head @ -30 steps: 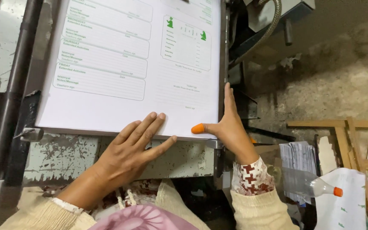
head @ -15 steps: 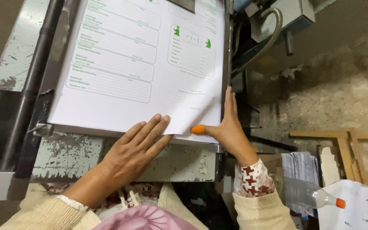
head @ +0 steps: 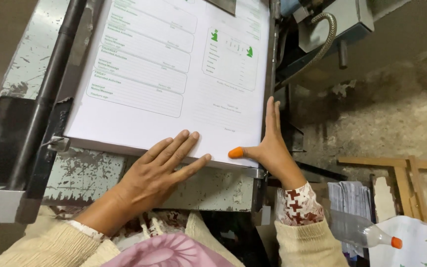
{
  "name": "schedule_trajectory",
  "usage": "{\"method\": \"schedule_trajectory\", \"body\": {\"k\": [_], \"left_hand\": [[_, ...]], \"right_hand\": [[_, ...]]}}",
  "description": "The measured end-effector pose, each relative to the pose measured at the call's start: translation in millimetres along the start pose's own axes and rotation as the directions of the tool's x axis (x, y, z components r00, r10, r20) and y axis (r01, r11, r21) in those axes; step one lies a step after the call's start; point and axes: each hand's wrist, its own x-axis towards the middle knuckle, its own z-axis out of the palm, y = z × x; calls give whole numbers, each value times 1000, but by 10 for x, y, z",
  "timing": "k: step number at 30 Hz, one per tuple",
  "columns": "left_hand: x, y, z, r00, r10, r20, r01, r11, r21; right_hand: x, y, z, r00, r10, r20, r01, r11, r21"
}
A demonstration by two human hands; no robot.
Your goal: Aligning a stack of paper and feeding it into a binding or cutting machine.
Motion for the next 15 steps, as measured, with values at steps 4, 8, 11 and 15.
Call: {"method": "schedule_trajectory", "body": {"k": [4,8,11,15], "left_hand": [[-2,-25,-34,1000,28,1,-28,1000,-6],[-8,-24,-12,1000,23,3,-22,998,-59],[-8,-19,-4,1000,19,-1,-19,998,-57],[-15,-14,-10,1000,13,5,-13,998,-57]], "right_hand": [[84,69,23,999,-30,12,30,999,-15],[152,182,70,974,-225,-33,220,970,-107],[178,198,99,921,-381,-82,360,912,-194],[185,137,99,856,-509,-92,463,833,-304]]}}
